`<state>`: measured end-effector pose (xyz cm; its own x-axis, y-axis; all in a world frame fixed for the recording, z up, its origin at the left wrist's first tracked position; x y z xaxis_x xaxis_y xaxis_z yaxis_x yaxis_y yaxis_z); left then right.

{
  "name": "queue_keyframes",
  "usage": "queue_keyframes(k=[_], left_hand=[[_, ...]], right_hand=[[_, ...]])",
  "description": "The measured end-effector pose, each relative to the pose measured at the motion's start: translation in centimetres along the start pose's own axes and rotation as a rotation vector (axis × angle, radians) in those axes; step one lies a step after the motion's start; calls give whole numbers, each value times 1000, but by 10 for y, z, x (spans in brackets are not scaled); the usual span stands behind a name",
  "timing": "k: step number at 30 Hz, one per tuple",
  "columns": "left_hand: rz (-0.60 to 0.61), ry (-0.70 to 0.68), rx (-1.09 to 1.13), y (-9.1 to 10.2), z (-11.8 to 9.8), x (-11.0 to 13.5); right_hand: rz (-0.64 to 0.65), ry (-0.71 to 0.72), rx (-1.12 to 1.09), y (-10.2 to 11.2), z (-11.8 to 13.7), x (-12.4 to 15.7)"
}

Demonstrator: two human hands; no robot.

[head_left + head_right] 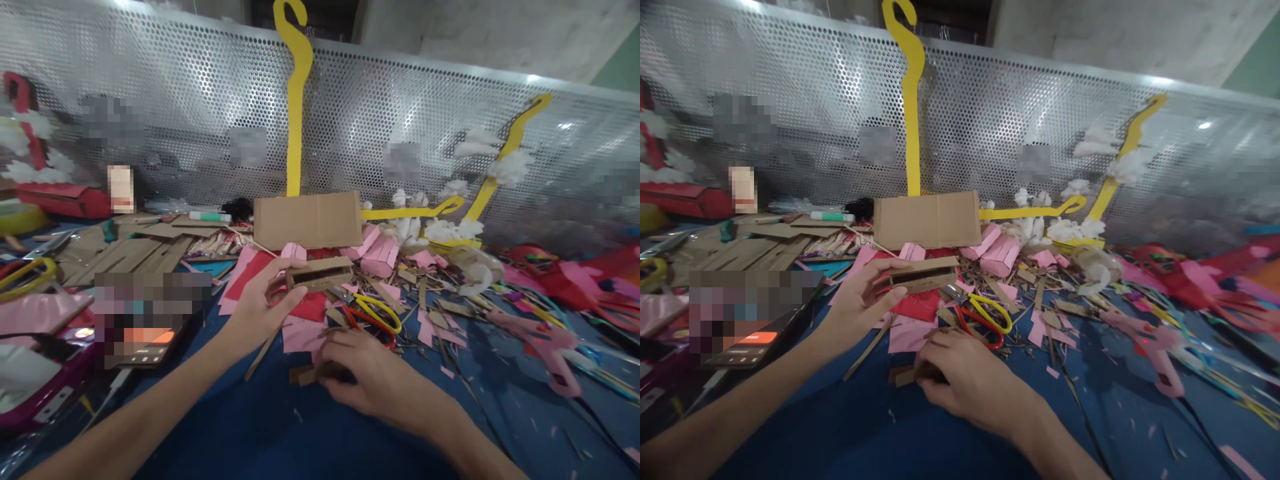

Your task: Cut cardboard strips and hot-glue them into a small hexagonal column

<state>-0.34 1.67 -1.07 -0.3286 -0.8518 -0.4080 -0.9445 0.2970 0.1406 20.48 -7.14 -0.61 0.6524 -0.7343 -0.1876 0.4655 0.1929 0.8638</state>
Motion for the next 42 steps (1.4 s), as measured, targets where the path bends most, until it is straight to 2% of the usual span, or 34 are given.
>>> queue_keyframes(k=[3, 5, 8, 11, 18, 24, 34, 42], left_hand=[[21, 4, -25, 1, 0, 1], [81, 13, -43, -1, 0, 3], [197, 57, -33, -6, -1, 7], [240, 81, 17, -11, 0, 10], [307, 117, 109, -13, 6, 12], [333, 163, 166, -14, 3, 14], [331, 206, 249, -17, 7, 17], [262, 173, 286, -17, 1, 13]], right_hand=[[-121, 53, -88, 2, 3, 0], [-280, 82, -99, 6, 3, 2], [-573, 95, 15, 11, -1, 4], [-718, 95, 111, 16, -5, 5], [-683, 125, 217, 14, -6, 0], [-723, 101, 225, 10, -8, 2], [-721, 82, 232, 8, -9, 1], [-728, 61, 243, 9, -8, 0]])
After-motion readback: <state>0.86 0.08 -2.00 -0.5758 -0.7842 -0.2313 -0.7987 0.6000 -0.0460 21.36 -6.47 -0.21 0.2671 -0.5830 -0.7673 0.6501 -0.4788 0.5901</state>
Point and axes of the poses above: each hand's wrist, its own x-axis away from the middle knuckle, its own y-axis out of the back of the hand, z = x × y, the point moved 1 cm from there along -x, towards the middle knuckle, and after that the axes turned 5 degrees about y, right-handed, at the moved point
